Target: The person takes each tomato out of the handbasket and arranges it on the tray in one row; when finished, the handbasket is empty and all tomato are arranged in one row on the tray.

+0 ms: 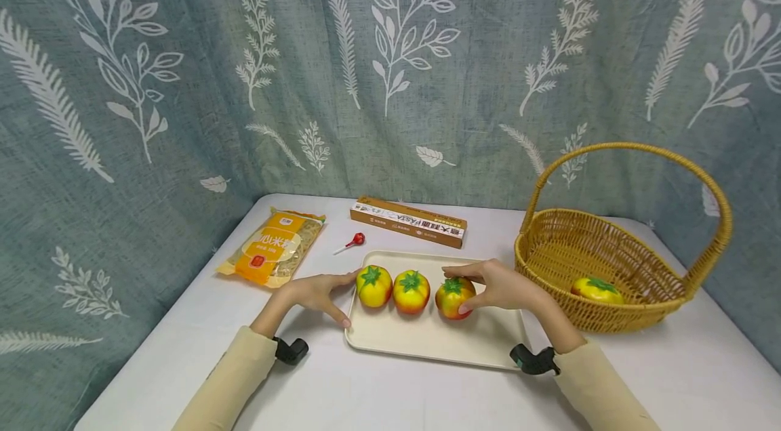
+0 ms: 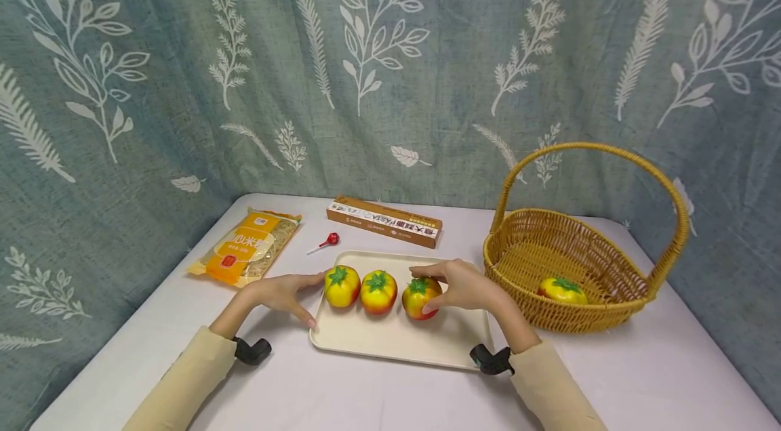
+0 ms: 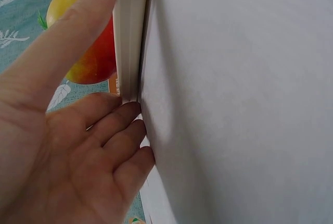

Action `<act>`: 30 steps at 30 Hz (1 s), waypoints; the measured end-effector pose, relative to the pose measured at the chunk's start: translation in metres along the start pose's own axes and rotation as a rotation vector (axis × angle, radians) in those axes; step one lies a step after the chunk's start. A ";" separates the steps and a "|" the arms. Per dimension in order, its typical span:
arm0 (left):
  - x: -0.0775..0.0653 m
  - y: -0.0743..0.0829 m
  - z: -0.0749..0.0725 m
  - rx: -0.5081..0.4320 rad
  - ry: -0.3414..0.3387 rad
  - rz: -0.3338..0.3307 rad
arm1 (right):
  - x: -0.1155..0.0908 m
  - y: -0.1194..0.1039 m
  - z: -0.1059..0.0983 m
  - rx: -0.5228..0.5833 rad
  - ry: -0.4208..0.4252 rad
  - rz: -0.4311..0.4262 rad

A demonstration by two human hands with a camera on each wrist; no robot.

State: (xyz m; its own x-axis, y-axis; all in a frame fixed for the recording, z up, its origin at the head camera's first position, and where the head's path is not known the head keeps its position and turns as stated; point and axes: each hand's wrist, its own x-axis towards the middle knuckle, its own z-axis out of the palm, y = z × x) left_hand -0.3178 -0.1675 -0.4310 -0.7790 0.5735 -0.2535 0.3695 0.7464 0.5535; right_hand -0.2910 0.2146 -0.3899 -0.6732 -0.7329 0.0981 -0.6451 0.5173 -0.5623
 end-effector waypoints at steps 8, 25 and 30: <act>0.001 -0.002 0.002 0.004 0.010 0.002 | -0.003 0.003 -0.003 -0.027 -0.041 0.015; 0.001 -0.002 0.002 0.007 0.009 0.006 | -0.006 0.005 -0.007 -0.130 -0.012 0.103; 0.001 -0.002 0.003 0.006 0.011 0.004 | -0.004 0.005 -0.004 -0.121 -0.010 0.087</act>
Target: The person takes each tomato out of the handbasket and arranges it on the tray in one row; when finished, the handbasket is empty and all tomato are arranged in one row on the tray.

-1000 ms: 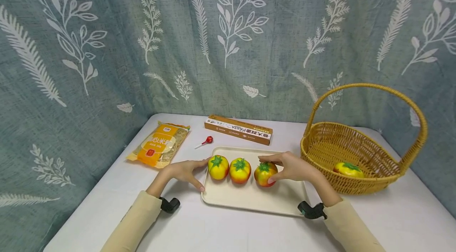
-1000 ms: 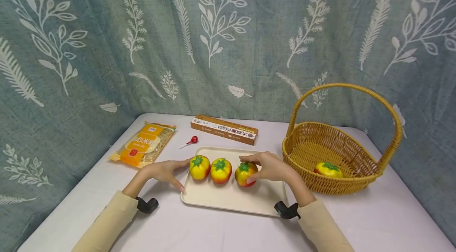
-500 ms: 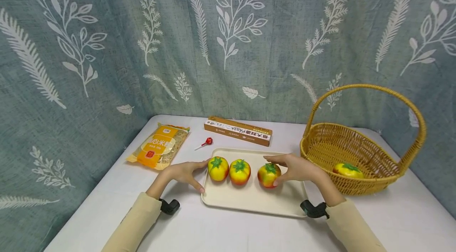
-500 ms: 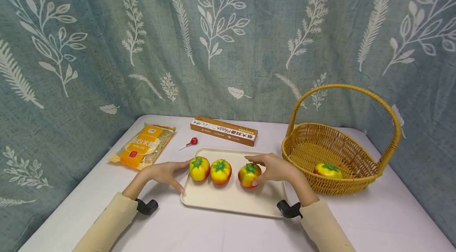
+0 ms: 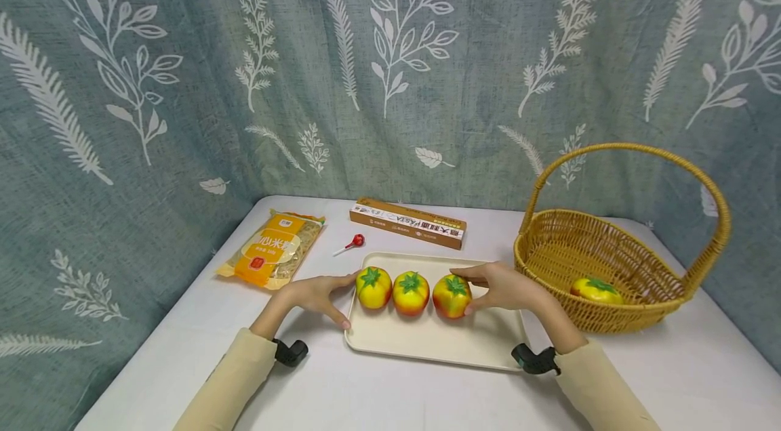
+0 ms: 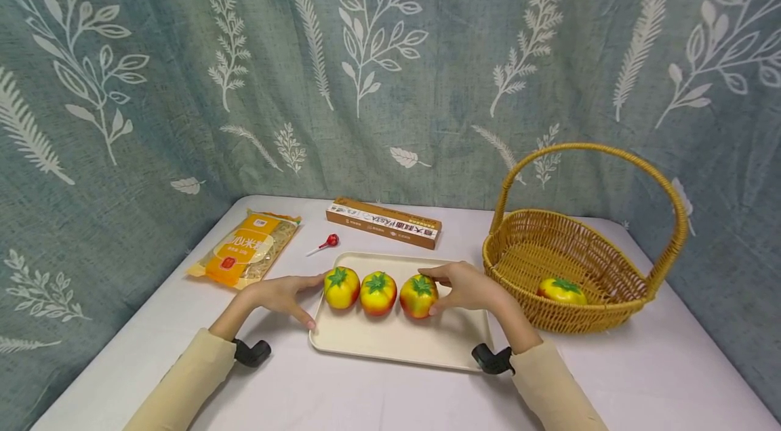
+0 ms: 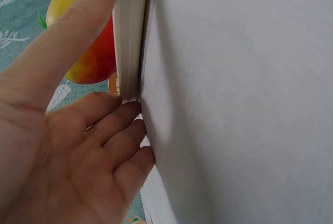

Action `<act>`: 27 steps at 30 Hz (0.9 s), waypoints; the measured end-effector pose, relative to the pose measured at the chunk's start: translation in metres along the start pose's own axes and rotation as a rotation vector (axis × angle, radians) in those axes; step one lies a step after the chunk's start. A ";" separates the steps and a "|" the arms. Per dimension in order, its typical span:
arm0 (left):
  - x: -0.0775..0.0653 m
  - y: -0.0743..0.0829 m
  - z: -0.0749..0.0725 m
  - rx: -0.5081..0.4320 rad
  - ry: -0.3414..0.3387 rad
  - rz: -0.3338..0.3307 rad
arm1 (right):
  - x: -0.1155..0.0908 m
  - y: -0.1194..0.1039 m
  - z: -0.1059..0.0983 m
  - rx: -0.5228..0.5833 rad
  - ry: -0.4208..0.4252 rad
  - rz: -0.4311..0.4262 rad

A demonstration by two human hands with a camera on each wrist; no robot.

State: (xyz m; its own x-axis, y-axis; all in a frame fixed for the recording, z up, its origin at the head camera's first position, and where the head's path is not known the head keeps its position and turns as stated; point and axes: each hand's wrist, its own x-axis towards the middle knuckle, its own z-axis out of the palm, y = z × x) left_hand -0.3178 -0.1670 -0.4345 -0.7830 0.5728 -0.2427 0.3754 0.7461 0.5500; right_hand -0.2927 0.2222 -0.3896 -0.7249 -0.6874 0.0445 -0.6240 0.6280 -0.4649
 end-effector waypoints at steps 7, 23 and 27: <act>-0.001 0.001 -0.001 -0.024 -0.003 0.002 | 0.000 0.000 0.004 0.087 -0.016 -0.029; 0.000 0.001 -0.001 -0.016 0.005 0.016 | 0.001 0.004 0.002 0.116 -0.016 -0.012; -0.001 0.003 -0.002 -0.035 0.001 0.019 | 0.002 0.005 0.003 0.126 -0.009 -0.026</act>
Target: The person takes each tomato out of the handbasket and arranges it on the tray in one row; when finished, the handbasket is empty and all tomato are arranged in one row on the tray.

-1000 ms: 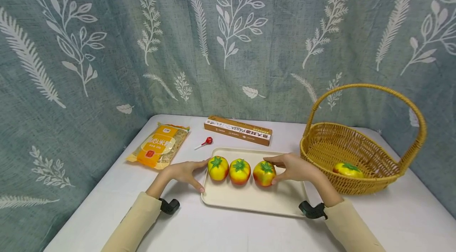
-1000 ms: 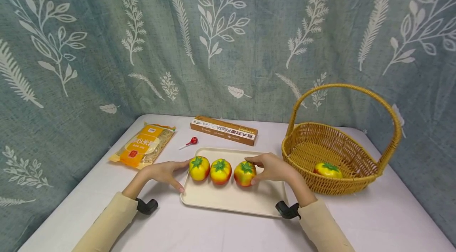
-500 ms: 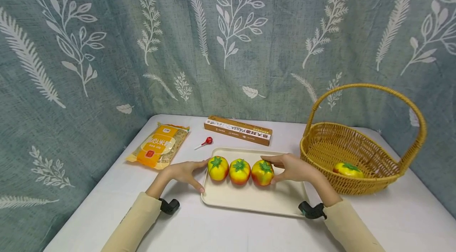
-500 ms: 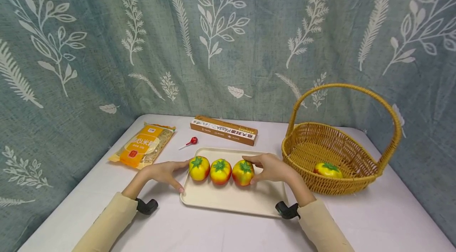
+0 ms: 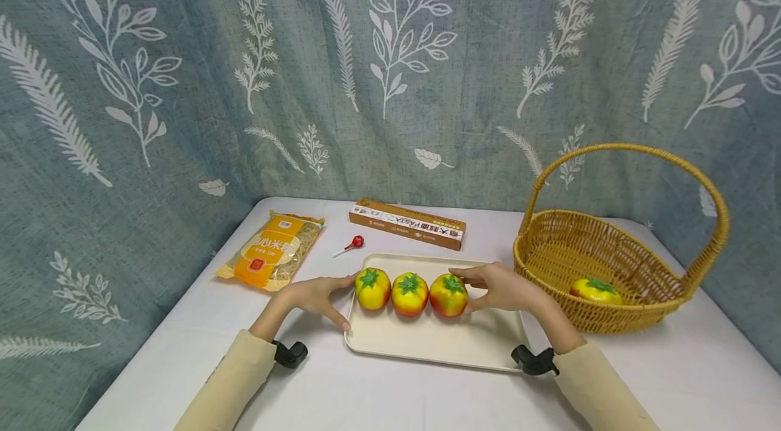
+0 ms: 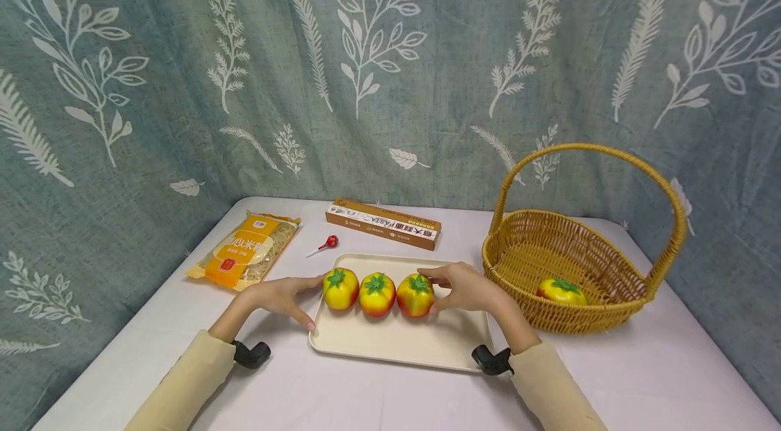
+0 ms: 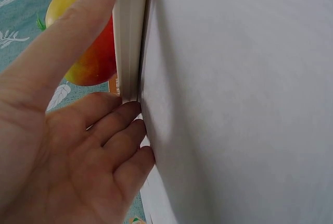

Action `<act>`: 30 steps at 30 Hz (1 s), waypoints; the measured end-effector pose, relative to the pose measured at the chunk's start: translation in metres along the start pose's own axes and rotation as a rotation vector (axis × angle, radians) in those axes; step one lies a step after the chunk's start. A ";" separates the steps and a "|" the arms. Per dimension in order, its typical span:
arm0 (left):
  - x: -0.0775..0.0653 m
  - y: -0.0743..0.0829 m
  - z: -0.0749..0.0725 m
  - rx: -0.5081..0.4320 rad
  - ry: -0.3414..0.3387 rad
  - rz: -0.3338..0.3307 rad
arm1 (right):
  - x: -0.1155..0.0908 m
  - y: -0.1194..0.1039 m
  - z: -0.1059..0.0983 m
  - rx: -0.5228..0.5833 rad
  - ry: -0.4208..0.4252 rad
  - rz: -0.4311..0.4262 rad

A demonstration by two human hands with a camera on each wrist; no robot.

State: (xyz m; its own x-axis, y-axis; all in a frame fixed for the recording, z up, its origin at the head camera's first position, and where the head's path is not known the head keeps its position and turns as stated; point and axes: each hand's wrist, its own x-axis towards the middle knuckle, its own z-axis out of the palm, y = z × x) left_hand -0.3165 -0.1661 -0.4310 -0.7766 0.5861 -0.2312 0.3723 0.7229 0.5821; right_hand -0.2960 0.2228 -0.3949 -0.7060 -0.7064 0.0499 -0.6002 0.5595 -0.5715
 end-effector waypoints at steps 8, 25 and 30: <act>-0.001 0.000 0.000 -0.018 -0.005 0.006 | -0.002 0.000 -0.001 0.008 -0.005 0.019; -0.001 0.000 0.001 -0.004 -0.006 0.026 | -0.014 -0.011 -0.020 -0.081 0.114 0.005; 0.000 -0.001 0.001 0.002 -0.003 0.019 | -0.020 -0.019 -0.029 -0.092 0.151 0.025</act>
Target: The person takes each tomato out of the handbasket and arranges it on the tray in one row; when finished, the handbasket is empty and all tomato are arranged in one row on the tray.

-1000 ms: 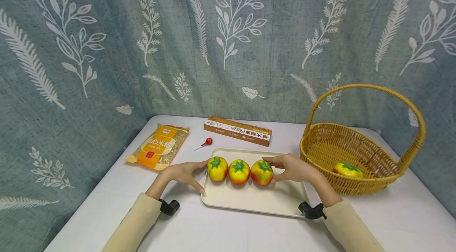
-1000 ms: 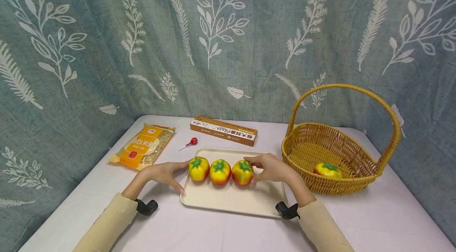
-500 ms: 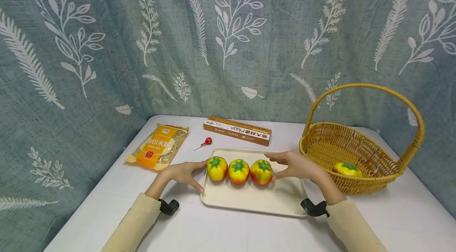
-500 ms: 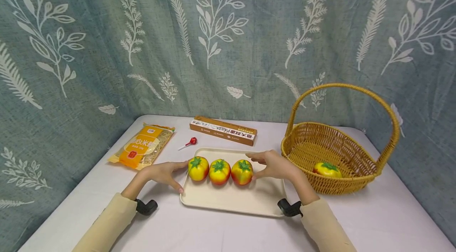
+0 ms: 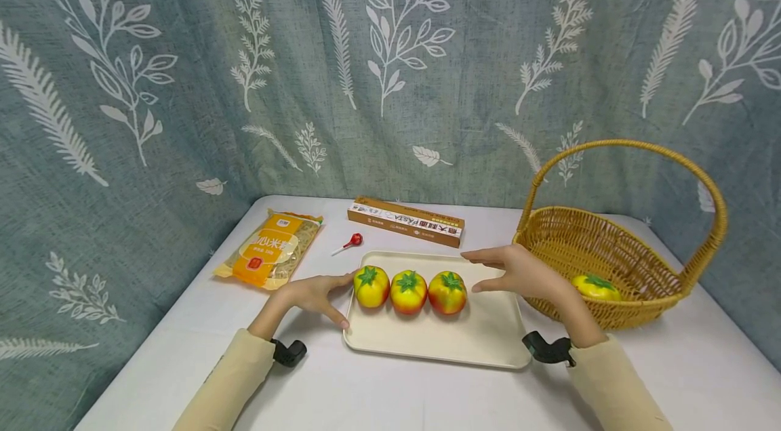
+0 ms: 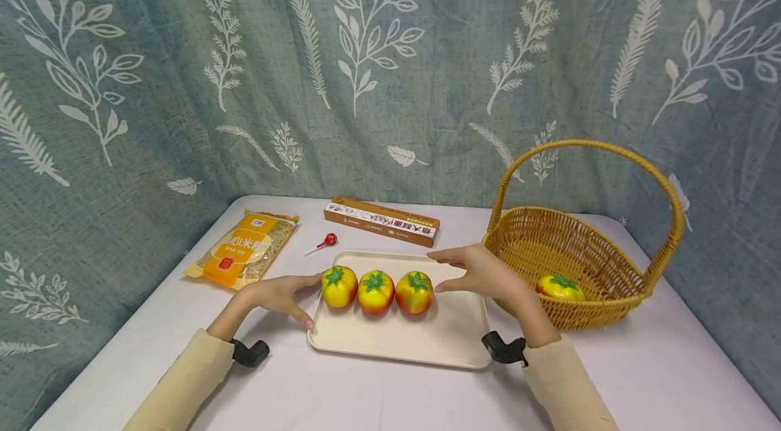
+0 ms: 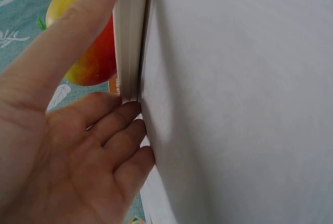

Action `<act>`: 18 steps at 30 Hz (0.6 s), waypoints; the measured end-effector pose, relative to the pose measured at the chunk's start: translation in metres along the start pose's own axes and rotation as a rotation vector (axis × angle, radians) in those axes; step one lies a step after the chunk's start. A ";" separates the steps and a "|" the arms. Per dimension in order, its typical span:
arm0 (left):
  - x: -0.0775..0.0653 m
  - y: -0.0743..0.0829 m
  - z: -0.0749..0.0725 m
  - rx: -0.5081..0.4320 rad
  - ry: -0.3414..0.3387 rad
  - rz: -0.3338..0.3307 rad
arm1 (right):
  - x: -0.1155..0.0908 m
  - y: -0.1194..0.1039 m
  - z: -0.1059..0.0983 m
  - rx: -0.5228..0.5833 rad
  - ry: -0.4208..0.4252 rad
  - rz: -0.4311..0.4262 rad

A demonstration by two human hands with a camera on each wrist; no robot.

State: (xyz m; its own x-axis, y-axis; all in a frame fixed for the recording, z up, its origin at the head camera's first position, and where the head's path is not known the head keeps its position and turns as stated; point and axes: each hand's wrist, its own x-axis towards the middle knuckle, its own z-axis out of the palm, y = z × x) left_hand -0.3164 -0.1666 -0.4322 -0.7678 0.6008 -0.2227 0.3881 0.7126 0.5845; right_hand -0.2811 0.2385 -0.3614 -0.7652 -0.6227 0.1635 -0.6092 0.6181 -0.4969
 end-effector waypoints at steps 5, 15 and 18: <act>0.000 0.000 0.000 -0.002 -0.002 -0.005 | -0.006 0.000 -0.011 -0.031 0.048 0.021; 0.000 0.001 -0.001 -0.007 -0.004 -0.004 | -0.025 0.003 -0.035 -0.032 0.153 0.097; 0.000 0.001 -0.001 -0.010 -0.006 0.000 | -0.030 0.004 -0.042 -0.047 0.170 0.103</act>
State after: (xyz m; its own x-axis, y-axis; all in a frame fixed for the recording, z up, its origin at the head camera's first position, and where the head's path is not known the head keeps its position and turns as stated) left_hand -0.3167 -0.1662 -0.4315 -0.7649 0.6029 -0.2271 0.3829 0.7089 0.5923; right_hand -0.2686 0.2796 -0.3327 -0.8455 -0.4679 0.2574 -0.5322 0.6983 -0.4787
